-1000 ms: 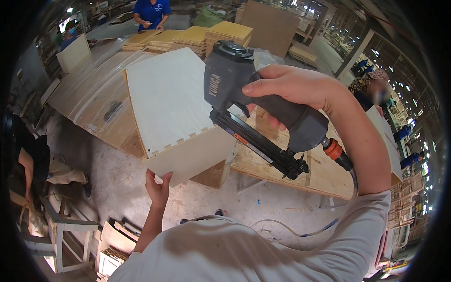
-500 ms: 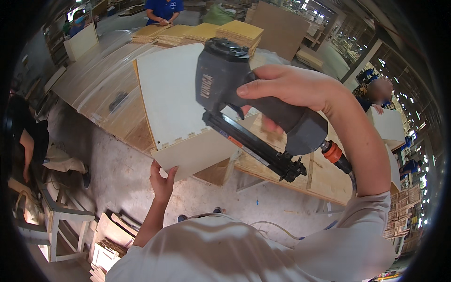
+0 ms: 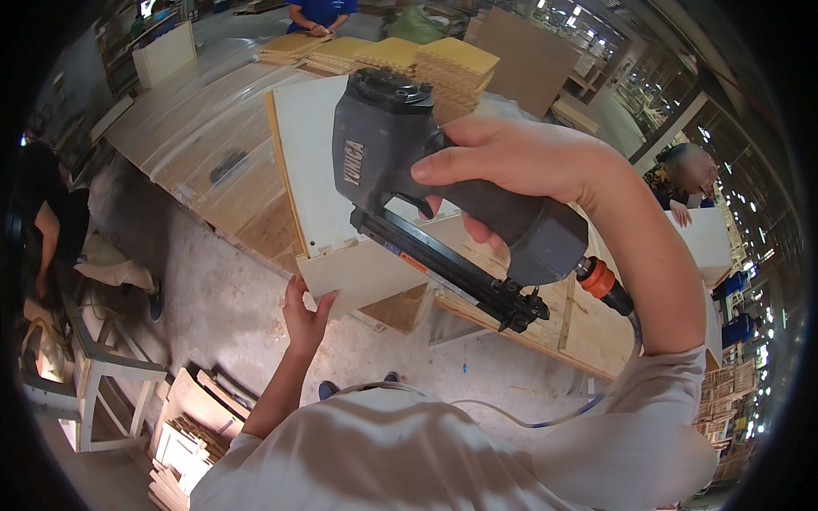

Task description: The person assembles a wooden box by attaching side panels to a base using a pneumatic nail gun. They apply adhesive to the edges of the panels, position thin wooden strips, and secure them with nails. The process involves repeated handling of panels and the tool to construct the box structure.

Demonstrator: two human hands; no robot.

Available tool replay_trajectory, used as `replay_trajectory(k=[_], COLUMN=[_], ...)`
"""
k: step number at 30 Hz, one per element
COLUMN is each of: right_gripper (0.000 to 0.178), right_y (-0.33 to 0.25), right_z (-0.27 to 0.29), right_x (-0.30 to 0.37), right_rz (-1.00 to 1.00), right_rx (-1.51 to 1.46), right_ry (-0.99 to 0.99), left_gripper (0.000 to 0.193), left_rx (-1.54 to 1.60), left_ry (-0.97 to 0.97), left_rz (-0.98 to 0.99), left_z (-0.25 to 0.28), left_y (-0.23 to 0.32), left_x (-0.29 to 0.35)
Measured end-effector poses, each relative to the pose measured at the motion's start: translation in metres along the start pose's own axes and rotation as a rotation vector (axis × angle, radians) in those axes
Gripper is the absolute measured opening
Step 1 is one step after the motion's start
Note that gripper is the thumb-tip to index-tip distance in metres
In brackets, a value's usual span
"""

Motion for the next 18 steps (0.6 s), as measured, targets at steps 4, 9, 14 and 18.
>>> replay_trajectory(k=[4, 9, 14, 18], right_gripper=[0.034, 0.035, 0.034, 0.034], right_y=[-0.010, -0.018, -0.016, -0.009], right_z=[-0.004, -0.013, -0.014, -0.014], right_x=[0.001, -0.002, -0.004, -0.005], right_rz=[0.058, 0.047, 0.002, 0.005], right_rx=[0.037, 0.041, 0.109, 0.083], right_ry=[-0.034, -0.080, -0.075, -0.101], left_gripper=[0.040, 0.038, 0.038, 0.039], left_rx=[0.030, 0.007, -0.002, 0.011], left_ry=[0.007, 0.019, 0.008, 0.022], left_rz=[-0.002, -0.003, 0.009, 0.001], left_z=[0.000, 0.001, 0.003, 0.001], left_y=[0.006, 0.009, 0.010, 0.009], left_x=[-0.001, -0.002, -0.003, -0.002])
Point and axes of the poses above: each hand's wrist, its own x-axis away from the middle knuckle, its own z-axis out of the back of the hand, y = z × x, the point moved 5 cm from there along -x, towards the middle knuckle, and after that the axes turned 1 degree about x, right-handed, at the moved point
